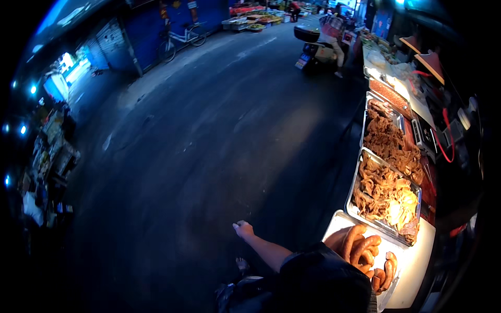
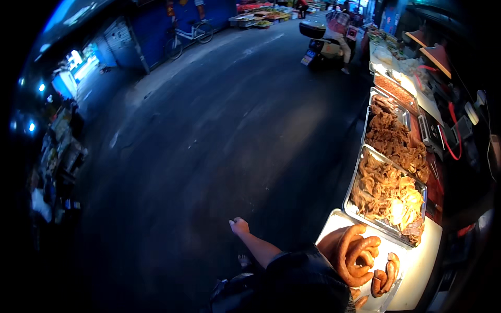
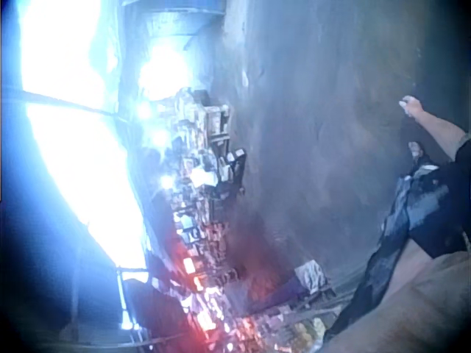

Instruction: The person arranges dough balls on a tray, flattens them by hand, and applies a liquid coating. The person then moves to a display counter and arranges wrapped dough portions for sale.

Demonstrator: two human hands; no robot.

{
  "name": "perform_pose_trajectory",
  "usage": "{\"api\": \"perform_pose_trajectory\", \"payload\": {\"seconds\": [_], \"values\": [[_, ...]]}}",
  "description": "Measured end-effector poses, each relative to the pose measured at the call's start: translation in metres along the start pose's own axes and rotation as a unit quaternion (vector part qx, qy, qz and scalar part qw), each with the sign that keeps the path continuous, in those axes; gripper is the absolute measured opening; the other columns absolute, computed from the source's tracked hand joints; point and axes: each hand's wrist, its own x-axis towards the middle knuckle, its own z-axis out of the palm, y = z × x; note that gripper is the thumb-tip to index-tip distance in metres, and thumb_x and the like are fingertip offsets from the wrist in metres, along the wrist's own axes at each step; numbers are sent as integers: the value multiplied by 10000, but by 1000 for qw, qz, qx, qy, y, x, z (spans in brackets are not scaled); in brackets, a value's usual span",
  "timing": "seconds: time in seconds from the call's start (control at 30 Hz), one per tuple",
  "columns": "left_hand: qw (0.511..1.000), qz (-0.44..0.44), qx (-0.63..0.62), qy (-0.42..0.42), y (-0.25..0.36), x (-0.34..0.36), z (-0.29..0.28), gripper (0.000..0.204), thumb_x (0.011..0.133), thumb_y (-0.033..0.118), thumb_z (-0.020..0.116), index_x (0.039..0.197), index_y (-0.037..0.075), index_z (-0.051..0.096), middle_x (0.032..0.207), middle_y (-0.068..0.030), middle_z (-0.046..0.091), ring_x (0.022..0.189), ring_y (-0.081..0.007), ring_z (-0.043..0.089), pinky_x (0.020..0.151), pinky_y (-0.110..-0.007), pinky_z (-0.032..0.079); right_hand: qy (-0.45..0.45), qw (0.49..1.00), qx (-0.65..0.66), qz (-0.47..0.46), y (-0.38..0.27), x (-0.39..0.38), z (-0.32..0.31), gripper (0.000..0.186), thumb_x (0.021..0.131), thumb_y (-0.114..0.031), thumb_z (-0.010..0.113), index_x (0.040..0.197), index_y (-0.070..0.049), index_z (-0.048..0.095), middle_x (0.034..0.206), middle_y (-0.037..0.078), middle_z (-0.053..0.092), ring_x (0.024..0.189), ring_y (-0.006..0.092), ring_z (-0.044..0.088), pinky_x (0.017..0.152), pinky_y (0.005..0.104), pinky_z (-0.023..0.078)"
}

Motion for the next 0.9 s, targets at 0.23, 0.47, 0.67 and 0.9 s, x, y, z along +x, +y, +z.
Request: {"api": "perform_pose_trajectory", "payload": {"seconds": [0.23,0.47,0.67,0.9], "values": [[995,-22,33,-95,-23,118,-30,632,965,544,538,1274,-3,611,1100,-271,678,1023,-418,644,876,-470,519,63,985,93,134,59,117,-75,353,949,-350,667,1123,-46,706,844,97,695,681,165,667,600,313,535],[936,123,202,-261,113,324,-108,489,971,446,566,1218,33,658,1084,-300,675,1053,-436,653,912,-511,501,-25,953,62,294,76,158,-189,352,957,-344,655,1111,-31,702,800,74,676,616,155,635,487,309,496],[870,229,365,-239,352,586,-55,453,922,445,599,1046,19,687,1068,-243,685,1028,-377,664,892,-476,514,127,904,244,326,44,227,-273,334,965,-311,655,1119,-16,687,854,84,685,682,170,672,553,293,544],[878,428,52,-209,847,647,92,372,945,292,632,1157,-11,672,1113,-228,701,1079,-378,665,933,-425,518,244,855,289,356,45,369,-380,326,952,-284,673,1145,-22,686,889,81,697,724,172,694,593,289,565]]}}
